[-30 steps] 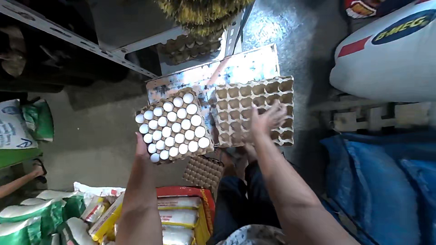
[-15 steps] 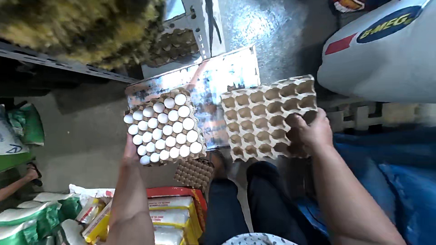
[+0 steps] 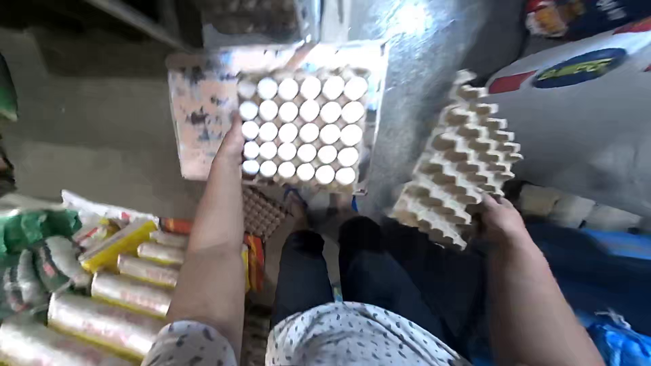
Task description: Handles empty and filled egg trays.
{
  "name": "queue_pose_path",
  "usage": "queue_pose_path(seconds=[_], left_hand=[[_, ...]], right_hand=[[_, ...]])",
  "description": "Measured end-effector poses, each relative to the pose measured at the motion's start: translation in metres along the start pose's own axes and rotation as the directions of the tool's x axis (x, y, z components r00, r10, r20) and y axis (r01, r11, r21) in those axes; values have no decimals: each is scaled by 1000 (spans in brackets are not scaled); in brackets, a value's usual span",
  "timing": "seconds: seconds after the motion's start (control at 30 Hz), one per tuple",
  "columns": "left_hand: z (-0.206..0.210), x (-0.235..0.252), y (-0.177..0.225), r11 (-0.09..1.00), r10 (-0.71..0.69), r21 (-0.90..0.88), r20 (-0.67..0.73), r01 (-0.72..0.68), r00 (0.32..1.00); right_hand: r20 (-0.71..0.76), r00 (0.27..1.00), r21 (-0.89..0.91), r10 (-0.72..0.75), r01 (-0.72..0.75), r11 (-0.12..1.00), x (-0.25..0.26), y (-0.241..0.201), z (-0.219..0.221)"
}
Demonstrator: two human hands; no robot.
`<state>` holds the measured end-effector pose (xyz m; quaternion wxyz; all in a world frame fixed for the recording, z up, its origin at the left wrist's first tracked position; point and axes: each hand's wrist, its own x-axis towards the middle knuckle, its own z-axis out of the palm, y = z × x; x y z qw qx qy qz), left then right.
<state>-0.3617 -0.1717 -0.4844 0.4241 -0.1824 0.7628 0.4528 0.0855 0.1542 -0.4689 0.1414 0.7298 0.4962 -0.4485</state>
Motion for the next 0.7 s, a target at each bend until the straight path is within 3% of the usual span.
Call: queue_pose_path(seconds=[0.1,0.2,0.27,0.3,0.37,0.43,0.47,0.5,0.53,0.57,0.6,0.63,0.67,0.7], left_hand=[[-21,2,-18,960,190,244,-191,-141,963],[-67,-29,-65,791,535,526,-346,-313,771],[-97,-54,-130,726,608,630,-403,-274,684],[-106,-62,-170,743,564,640,-441,-197,698],[-111,-67,-262,815,307,579,-475,30,825],[-103,-55,-365,778,-26,588,-323,222,946],[-93,-45,-411,708,-182,653,-200,269,963],[-80,-37,-446,611,-333,739,-87,285,939],[-66,-33,-476,527,-443,801,-28,285,896],[-52,-31,-499,476,-510,829,-11,293,860],[-41,-26,-519,463,-533,833,-10,302,846],[-32,-18,-539,455,-520,840,-18,295,854],[-25,-9,-553,435,-515,851,-33,295,856],[-20,0,-565,420,-511,857,-50,300,858]], right_hand=[[32,997,41,77,-78,996,0,31,-2],[14,995,185,102,-102,977,-20,55,7],[7,993,271,122,-119,955,-31,73,19],[7,993,294,120,-116,949,-35,84,25],[11,996,336,84,-83,938,-43,109,40],[21,1000,398,18,-25,917,-53,129,59],[32,999,433,-36,19,901,-58,142,67],[45,994,468,-103,70,881,-60,159,72],[120,969,482,-216,133,866,-63,176,74],[277,899,456,-338,187,870,-67,184,78],[418,823,363,-384,236,901,-78,168,96],[475,836,138,-275,238,961,-115,120,138],[118,992,-75,-34,43,996,-182,49,229],[-17,985,-335,172,-167,927,-232,-16,311]])
